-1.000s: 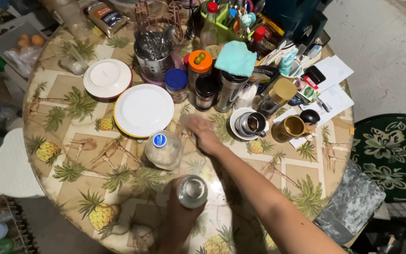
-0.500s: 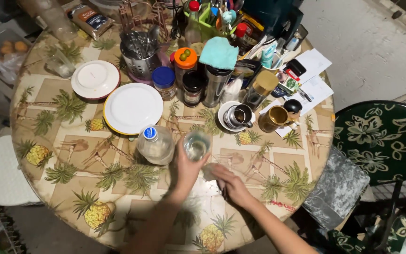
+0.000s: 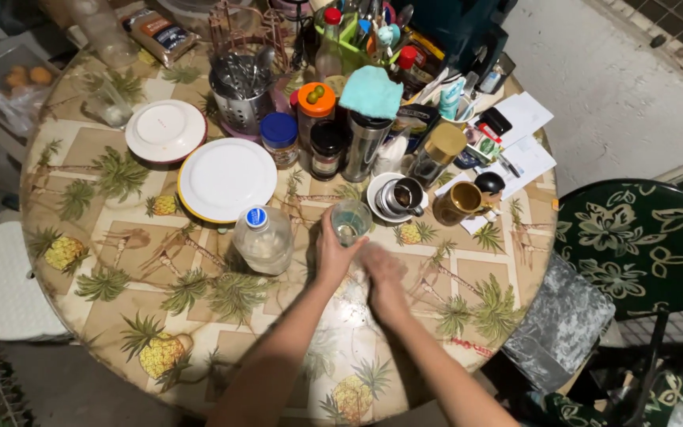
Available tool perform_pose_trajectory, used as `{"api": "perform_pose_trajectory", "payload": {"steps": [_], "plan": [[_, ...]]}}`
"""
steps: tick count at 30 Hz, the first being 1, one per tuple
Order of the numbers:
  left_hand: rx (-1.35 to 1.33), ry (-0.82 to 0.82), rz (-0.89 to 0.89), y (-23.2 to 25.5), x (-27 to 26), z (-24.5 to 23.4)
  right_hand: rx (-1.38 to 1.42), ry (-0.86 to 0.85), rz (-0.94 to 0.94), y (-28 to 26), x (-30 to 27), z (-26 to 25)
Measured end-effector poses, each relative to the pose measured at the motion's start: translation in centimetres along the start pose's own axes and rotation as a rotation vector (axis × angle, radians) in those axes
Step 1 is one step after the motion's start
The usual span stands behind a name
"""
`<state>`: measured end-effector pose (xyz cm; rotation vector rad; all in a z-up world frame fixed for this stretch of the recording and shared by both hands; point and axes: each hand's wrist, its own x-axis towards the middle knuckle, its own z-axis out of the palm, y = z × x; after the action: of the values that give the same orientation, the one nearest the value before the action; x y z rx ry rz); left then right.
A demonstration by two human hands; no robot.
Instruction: Clear leftover food and dishes from the dining table and take them to the kitchen sink.
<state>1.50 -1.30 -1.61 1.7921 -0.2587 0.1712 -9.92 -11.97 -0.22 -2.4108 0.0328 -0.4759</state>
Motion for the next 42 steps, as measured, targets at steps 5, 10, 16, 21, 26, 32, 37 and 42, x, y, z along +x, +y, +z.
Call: {"api": "perform_pose_trajectory", "payload": {"steps": [5,10,16,21,26,32,37,42], "plan": [[0.071,0.010,0.095,-1.3,-2.5,-1.8,0.068,-0.281,-0.003,-3.7,-4.7,0.5],[0.320,-0.080,-0.432,-1.7,-9.3,-9.9,0.125,-0.381,-0.017,-3.2,-5.5,1.1],[0.477,0.425,0.074,6.9,-5.4,-15.7,0.111,-0.455,-0.051,-4.1,-4.5,3.0],[0.460,0.272,-0.150,3.3,-1.2,-14.0,0.096,-0.448,-0.005,-4.5,-3.8,3.5],[0.443,0.137,-0.314,6.5,1.9,-12.4,0.078,-0.490,0.000,-5.0,-3.3,3.5],[0.162,0.105,0.018,3.1,6.5,-7.9,0.081,-0.469,-0.044,-4.7,-1.7,5.8],[0.115,-0.041,0.171,0.9,6.2,-10.6,0.118,-0.402,-0.094,-3.8,1.3,10.3],[-0.071,0.064,-0.203,-1.0,-0.3,-20.3,0.133,-0.248,-0.119,-6.0,3.8,13.9]]}}
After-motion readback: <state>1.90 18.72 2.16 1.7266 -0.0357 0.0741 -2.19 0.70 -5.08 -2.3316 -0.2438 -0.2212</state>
